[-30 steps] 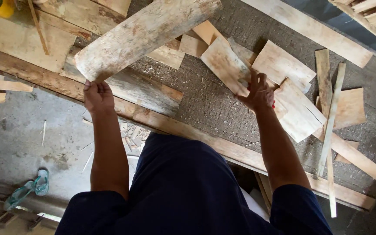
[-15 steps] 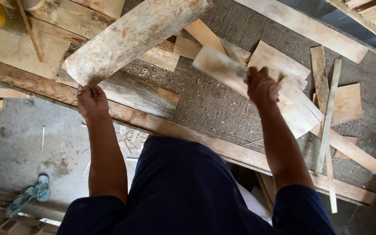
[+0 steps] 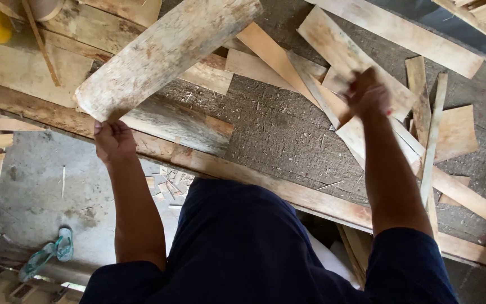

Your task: Joining, aligning, and trimming thin wood panels on a workbench.

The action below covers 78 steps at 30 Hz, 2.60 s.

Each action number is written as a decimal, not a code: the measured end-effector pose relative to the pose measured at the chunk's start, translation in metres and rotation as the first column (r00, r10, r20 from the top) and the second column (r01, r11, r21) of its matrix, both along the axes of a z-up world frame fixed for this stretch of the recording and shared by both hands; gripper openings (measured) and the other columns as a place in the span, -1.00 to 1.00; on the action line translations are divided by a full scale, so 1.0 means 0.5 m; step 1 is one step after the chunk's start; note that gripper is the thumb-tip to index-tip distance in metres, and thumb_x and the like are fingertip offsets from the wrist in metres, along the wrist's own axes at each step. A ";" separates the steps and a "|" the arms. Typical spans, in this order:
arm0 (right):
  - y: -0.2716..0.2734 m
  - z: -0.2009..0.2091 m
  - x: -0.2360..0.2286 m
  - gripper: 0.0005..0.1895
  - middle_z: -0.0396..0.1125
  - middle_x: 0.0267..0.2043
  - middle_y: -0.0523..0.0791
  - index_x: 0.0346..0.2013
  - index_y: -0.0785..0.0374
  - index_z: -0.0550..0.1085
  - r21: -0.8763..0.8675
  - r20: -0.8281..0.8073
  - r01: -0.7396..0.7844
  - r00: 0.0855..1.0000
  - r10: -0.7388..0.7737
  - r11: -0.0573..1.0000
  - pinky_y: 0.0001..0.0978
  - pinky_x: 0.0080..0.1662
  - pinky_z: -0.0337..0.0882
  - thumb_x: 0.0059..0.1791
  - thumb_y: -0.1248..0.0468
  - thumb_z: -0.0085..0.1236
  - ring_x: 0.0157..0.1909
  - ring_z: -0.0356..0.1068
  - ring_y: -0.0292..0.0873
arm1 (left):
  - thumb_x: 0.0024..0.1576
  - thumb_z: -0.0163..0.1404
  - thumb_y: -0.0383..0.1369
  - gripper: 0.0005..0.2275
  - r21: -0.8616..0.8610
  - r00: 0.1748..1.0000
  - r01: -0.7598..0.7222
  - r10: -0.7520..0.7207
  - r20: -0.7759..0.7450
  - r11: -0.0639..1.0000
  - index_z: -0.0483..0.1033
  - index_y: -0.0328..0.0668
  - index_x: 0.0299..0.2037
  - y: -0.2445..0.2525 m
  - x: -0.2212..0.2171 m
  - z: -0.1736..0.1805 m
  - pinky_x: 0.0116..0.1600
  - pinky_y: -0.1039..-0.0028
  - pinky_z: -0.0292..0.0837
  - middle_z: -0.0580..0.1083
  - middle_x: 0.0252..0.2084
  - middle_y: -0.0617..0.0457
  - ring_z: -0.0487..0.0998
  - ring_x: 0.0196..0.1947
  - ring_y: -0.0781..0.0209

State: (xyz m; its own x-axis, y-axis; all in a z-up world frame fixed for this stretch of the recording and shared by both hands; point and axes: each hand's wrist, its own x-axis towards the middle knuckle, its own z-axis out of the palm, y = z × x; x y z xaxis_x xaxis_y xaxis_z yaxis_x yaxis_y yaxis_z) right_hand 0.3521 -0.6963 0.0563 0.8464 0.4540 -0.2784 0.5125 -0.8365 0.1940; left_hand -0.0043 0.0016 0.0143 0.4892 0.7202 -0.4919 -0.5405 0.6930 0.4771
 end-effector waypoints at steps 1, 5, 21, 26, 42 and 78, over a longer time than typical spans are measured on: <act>0.045 0.072 -0.050 -0.52 0.26 0.14 -0.20 0.10 -0.08 0.40 -0.001 0.000 0.004 1.000 -0.004 1.000 -0.34 -0.16 0.38 -0.03 -0.16 0.15 -0.14 0.31 -0.08 | 0.41 -0.14 -0.52 -0.86 -0.001 1.000 0.004 -0.004 0.000 1.000 0.52 -0.23 -0.02 -0.012 0.007 0.022 -0.02 0.35 0.61 0.56 -0.22 0.00 0.57 -0.27 0.22; 0.136 0.186 -0.168 -0.13 0.23 0.07 0.01 0.42 -0.02 0.20 0.065 -0.245 0.243 0.944 -0.220 0.968 -0.21 -0.25 0.52 -0.08 -0.18 0.32 -0.13 0.37 -0.05 | 0.34 -0.18 -0.53 -0.80 0.004 0.997 -0.016 0.016 -0.078 1.000 0.55 -0.25 -0.03 -0.027 0.015 0.050 -0.06 0.38 0.60 0.61 -0.19 -0.04 0.59 -0.25 0.20; 0.110 0.133 -0.147 -0.51 0.33 -0.04 0.00 0.46 0.11 0.07 -0.145 -0.147 0.095 0.982 -0.116 0.985 0.42 0.26 0.15 0.20 0.31 -0.23 -0.20 0.46 -0.07 | 0.35 -0.18 -0.52 -0.84 0.022 0.993 -0.113 0.113 -0.023 0.993 0.51 -0.21 -0.09 0.016 -0.012 0.089 0.00 0.29 0.61 0.59 -0.13 -0.08 0.60 -0.17 0.09; 0.074 0.135 -0.105 -0.26 0.24 0.11 0.15 0.55 0.14 -0.06 -0.076 -0.093 0.187 0.977 -0.194 0.979 -0.08 -0.29 0.56 0.09 0.35 -0.09 -0.14 0.43 0.09 | 0.38 -0.14 -0.42 -0.84 0.038 0.995 -0.096 0.097 -0.023 0.995 0.53 -0.26 -0.08 0.027 -0.034 0.073 -0.03 0.32 0.62 0.58 -0.15 -0.06 0.58 -0.21 0.14; 0.131 0.171 -0.104 -0.21 0.20 0.15 0.18 0.59 0.21 -0.18 -0.072 -0.141 0.120 0.982 -0.129 0.990 -0.26 -0.40 0.57 0.11 0.38 -0.10 -0.16 0.39 0.03 | 0.39 -0.17 -0.53 -0.84 -0.015 0.999 0.010 -0.011 -0.038 1.000 0.52 -0.21 -0.04 -0.037 0.009 0.088 0.00 0.34 0.60 0.59 -0.13 -0.03 0.58 -0.19 0.16; 0.099 0.053 -0.056 -0.49 0.22 0.17 0.09 0.30 0.15 0.23 0.157 0.045 0.235 0.968 -0.245 0.959 -0.19 -0.32 0.54 0.15 -0.04 -0.10 -0.12 0.41 -0.05 | 0.39 -0.18 -0.57 -0.82 0.122 0.997 0.075 -0.079 0.027 0.990 0.49 -0.16 -0.15 -0.026 -0.047 0.132 0.05 0.32 0.60 0.58 -0.09 0.01 0.61 -0.12 0.15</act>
State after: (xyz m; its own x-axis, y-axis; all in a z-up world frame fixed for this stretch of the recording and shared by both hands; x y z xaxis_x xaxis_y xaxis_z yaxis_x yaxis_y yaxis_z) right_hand 0.3243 -0.6470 0.0826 0.9493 0.2675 -0.1649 0.2836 -0.9554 0.0830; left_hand -0.0275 -0.0113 0.0802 0.5595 0.7331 -0.3868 -0.5042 0.6714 0.5432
